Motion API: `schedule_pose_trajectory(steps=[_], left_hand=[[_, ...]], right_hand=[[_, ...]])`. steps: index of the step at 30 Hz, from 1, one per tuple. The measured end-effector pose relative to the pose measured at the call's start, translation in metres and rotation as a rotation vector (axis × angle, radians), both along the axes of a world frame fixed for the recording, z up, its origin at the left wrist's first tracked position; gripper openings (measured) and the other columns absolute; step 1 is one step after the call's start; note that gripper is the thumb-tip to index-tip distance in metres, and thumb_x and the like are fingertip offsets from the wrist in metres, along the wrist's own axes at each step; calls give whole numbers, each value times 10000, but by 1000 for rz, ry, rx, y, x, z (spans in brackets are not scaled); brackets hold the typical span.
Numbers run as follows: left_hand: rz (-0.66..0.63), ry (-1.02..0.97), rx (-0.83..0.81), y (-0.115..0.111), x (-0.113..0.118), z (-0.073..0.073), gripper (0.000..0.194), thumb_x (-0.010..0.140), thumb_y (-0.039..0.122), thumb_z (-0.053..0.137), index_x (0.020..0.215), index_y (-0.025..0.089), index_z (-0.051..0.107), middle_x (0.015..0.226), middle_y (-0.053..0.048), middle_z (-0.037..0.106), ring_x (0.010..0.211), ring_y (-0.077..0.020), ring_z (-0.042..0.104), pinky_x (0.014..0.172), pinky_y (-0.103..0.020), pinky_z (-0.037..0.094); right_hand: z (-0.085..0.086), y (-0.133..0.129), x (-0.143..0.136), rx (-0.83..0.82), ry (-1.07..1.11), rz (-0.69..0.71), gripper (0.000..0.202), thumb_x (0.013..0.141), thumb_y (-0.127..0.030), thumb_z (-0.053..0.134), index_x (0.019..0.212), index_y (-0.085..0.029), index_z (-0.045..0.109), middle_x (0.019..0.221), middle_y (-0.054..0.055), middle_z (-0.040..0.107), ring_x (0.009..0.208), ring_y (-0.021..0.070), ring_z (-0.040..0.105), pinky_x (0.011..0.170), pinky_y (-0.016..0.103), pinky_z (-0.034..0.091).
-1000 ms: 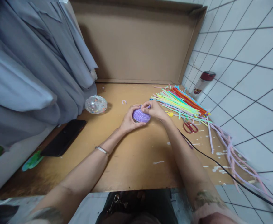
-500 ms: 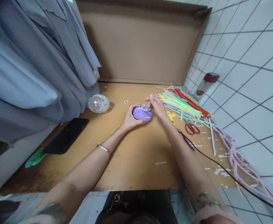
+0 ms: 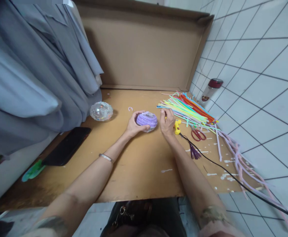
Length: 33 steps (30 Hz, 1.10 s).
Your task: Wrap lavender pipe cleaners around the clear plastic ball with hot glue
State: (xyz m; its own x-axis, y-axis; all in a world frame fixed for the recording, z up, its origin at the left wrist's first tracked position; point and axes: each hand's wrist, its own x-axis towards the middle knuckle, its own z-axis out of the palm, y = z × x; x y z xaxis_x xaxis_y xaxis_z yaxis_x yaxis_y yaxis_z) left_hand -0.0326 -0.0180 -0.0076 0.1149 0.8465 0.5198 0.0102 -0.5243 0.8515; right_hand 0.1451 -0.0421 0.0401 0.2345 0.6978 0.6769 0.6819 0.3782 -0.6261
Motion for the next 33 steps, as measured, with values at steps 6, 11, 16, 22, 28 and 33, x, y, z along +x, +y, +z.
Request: schedule_pose_trajectory(steps=[6, 11, 16, 22, 28, 33], left_hand=[[103, -40, -21, 6, -12, 1, 812, 508, 494, 903, 1170, 191, 542, 1236, -114, 649, 1127, -266, 651, 1002, -405, 529], [86, -24, -43, 3, -11, 1, 815, 503, 481, 899, 1170, 188, 535, 1225, -112, 647, 1110, -264, 647, 986, -403, 528], [75, -81, -62, 2, -9, 2, 815, 480, 459, 917, 1156, 190, 549, 1250, -114, 636, 1139, -271, 631, 1008, -399, 509], [-40, -168, -108, 2, -7, 0, 857, 454, 493, 949, 1155, 195, 556, 1226, -113, 654, 1128, -257, 642, 1009, -371, 504], [-68, -178, -119, 6, -6, -4, 878, 435, 522, 951, 1153, 196, 564, 1171, -93, 667, 1069, -243, 661, 957, -352, 524], [-63, -126, -79, 4, -7, -3, 867, 431, 478, 951, 1149, 183, 564, 1248, -120, 650, 1129, -263, 642, 1002, -377, 509]], right_hand=[[-9, -1, 28, -192, -70, -363, 279, 944, -304, 363, 938, -173, 609, 964, 145, 668, 924, 245, 613, 887, 361, 457], [-12, -11, 32, -470, -440, -484, 389, 892, -345, 520, 1129, -56, 629, 1172, 275, 646, 1120, 371, 594, 935, 462, 443], [-11, -20, 29, -712, -513, -572, 552, 869, -395, 592, 1247, 7, 566, 1217, 296, 629, 1136, 379, 626, 910, 453, 488], [-13, -16, 38, -811, -390, -603, 539, 859, -454, 602, 1200, -39, 642, 1179, 239, 686, 1093, 329, 684, 861, 377, 516], [-15, -13, 43, -606, -236, -576, 416, 826, -369, 596, 1149, -119, 677, 1104, 186, 713, 1009, 307, 682, 817, 366, 498], [-17, -11, 42, -265, -171, -513, 336, 828, -253, 480, 1102, -111, 614, 1070, 186, 671, 993, 304, 617, 855, 404, 470]])
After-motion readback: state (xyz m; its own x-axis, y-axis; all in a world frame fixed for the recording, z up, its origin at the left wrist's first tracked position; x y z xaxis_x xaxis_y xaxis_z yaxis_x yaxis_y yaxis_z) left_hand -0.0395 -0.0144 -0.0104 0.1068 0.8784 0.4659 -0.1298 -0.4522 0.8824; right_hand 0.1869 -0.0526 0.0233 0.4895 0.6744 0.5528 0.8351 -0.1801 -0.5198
